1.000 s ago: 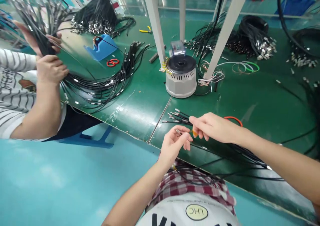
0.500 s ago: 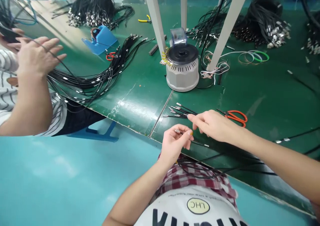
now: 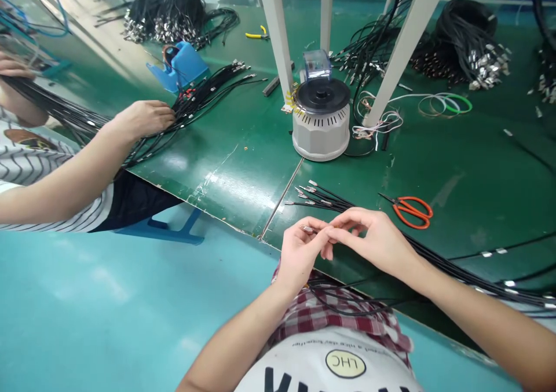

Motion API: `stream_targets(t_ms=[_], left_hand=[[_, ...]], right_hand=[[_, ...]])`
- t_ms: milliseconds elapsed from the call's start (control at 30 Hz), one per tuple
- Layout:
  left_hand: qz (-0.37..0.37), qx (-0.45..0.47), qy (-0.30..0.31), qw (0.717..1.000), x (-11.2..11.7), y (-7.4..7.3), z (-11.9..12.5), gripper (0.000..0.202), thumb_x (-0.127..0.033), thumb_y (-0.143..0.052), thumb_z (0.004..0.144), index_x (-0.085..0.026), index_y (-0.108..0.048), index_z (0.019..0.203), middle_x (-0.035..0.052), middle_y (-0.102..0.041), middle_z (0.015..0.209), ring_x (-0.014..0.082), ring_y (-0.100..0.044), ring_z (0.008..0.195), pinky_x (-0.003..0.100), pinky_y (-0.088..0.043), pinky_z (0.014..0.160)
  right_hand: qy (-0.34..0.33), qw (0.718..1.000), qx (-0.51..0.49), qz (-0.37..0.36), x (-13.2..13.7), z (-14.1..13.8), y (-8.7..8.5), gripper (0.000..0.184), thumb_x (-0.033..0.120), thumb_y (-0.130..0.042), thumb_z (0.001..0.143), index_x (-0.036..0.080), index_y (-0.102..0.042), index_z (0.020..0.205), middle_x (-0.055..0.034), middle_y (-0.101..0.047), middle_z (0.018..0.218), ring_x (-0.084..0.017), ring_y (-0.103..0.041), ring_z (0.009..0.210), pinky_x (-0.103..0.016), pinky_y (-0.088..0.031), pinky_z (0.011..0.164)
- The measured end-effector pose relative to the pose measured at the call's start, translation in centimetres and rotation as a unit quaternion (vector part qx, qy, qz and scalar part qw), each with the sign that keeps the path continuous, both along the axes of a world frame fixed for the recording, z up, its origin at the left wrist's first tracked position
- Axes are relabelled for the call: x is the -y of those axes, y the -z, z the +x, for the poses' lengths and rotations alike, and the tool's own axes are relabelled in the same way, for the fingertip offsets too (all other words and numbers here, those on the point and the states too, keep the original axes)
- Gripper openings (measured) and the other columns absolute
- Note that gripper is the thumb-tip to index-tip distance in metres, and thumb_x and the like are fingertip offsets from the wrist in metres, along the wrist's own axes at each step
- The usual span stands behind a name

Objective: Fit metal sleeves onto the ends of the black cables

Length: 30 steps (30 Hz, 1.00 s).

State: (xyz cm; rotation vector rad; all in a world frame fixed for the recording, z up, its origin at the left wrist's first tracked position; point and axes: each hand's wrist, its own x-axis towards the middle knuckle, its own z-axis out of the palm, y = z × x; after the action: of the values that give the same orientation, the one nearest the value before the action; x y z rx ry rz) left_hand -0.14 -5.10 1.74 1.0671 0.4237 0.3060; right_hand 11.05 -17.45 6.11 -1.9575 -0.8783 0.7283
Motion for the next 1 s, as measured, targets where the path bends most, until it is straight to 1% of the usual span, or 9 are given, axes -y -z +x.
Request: stream_targets(t_ms=[100, 167, 300, 367, 467, 567, 633, 733, 1000], left_hand=[[-0.001, 0.005, 0.007, 1.0, 0.0, 0.0, 0.0, 0.024, -0.029, -0.07, 0.088, -0.007, -0.059, 0.088, 0.0085, -0.065, 0.076, 0.0108, -0.055, 0.051, 0.024, -0.04, 0.05], [-0.006, 0.01, 0.009, 1.0, 0.0, 0.0, -0.1, 0.025, -0.028, -0.07, 0.088, -0.007, -0.057, 0.091, 0.0086, -0.065, 0.077, 0.0109, -0.056, 0.051, 0.024, -0.04, 0.051], [-0.025, 0.052, 0.0, 0.998, 0.0, 0.0, -0.4, 0.03, -0.025, -0.061, 0.095, -0.012, -0.045, 0.116, 0.0083, -0.066, 0.087, 0.0139, -0.062, 0.062, 0.028, -0.047, 0.061], [-0.023, 0.076, -0.001, 0.997, 0.0, -0.1, -0.7, 0.029, -0.025, -0.053, 0.099, -0.015, -0.037, 0.121, 0.0093, -0.066, 0.095, 0.0165, -0.066, 0.07, 0.031, -0.05, 0.066], [0.002, 0.074, 0.013, 0.997, 0.1, -0.4, -1.1, 0.031, -0.024, -0.051, 0.1, -0.019, -0.031, 0.125, 0.0063, -0.067, 0.089, 0.0161, -0.065, 0.061, 0.027, -0.049, 0.057], [0.007, 0.045, 0.065, 0.997, 0.4, -0.8, -1.5, 0.04, -0.025, -0.053, 0.099, -0.02, -0.031, 0.133, 0.0027, -0.065, 0.08, 0.0145, -0.062, 0.051, 0.023, -0.046, 0.049], [0.008, 0.034, 0.092, 0.995, 0.5, -1.0, -1.7, 0.044, -0.026, -0.053, 0.099, -0.019, -0.033, 0.137, 0.0031, -0.064, 0.08, 0.0144, -0.063, 0.052, 0.023, -0.047, 0.049], [0.02, 0.027, 0.105, 0.994, 0.6, -0.9, -1.9, 0.048, -0.027, -0.053, 0.099, -0.019, -0.034, 0.143, 0.0038, -0.064, 0.08, 0.0138, -0.064, 0.054, 0.022, -0.048, 0.051], [0.019, 0.027, 0.136, 0.99, 0.4, -0.5, -2.3, 0.052, -0.026, -0.052, 0.1, -0.021, -0.034, 0.148, 0.0038, -0.064, 0.082, 0.012, -0.064, 0.056, 0.021, -0.049, 0.052]], right_hand=[[0.0, 1.0, 0.009, 0.021, 0.3, 0.5, 0.3, 0.018, 0.037, -0.062, 0.092, 0.027, -0.075, 0.094, 0.0047, -0.071, 0.094, -0.009, -0.065, 0.083, -0.022, -0.051, 0.074], [0.005, 1.0, 0.015, 0.025, 0.4, 0.8, 0.4, 0.016, 0.035, -0.061, 0.092, 0.027, -0.076, 0.092, 0.0052, -0.072, 0.091, -0.009, -0.065, 0.082, -0.021, -0.05, 0.073], [0.03, 0.999, -0.005, 0.025, 0.6, 1.2, 0.5, 0.019, 0.04, -0.064, 0.089, 0.024, -0.076, 0.09, 0.0031, -0.072, 0.09, -0.011, -0.065, 0.078, -0.022, -0.051, 0.07], [0.038, 0.998, -0.052, 0.021, 0.7, 1.5, 0.6, 0.023, 0.044, -0.067, 0.087, 0.022, -0.076, 0.091, 0.0009, -0.072, 0.089, -0.012, -0.065, 0.076, -0.022, -0.051, 0.068], [0.027, 0.99, -0.133, 0.031, 0.8, 1.8, 0.4, 0.026, 0.043, -0.073, 0.082, 0.018, -0.075, 0.089, -0.0016, -0.071, 0.084, -0.012, -0.065, 0.074, -0.02, -0.052, 0.069], [0.007, 0.982, -0.179, 0.052, 0.7, 1.7, 0.2, 0.021, 0.034, -0.077, 0.078, 0.016, -0.075, 0.088, -0.0017, -0.071, 0.08, -0.01, -0.065, 0.073, -0.017, -0.052, 0.072], [-0.002, 0.978, -0.201, 0.059, 0.5, 1.6, 0.2, 0.016, 0.027, -0.078, 0.077, 0.016, -0.075, 0.089, -0.0015, -0.071, 0.079, -0.01, -0.065, 0.073, -0.016, -0.052, 0.072], [-0.004, 0.972, -0.229, 0.061, 0.3, 1.5, 0.3, 0.014, 0.02, -0.078, 0.075, 0.015, -0.075, 0.088, -0.0014, -0.071, 0.078, -0.009, -0.066, 0.072, -0.014, -0.052, 0.071], [-0.005, 0.962, -0.265, 0.061, -0.1, 1.3, 0.2, 0.009, 0.017, -0.077, 0.075, 0.013, -0.073, 0.082, -0.0011, -0.07, 0.075, -0.008, -0.065, 0.069, -0.013, -0.052, 0.067]])
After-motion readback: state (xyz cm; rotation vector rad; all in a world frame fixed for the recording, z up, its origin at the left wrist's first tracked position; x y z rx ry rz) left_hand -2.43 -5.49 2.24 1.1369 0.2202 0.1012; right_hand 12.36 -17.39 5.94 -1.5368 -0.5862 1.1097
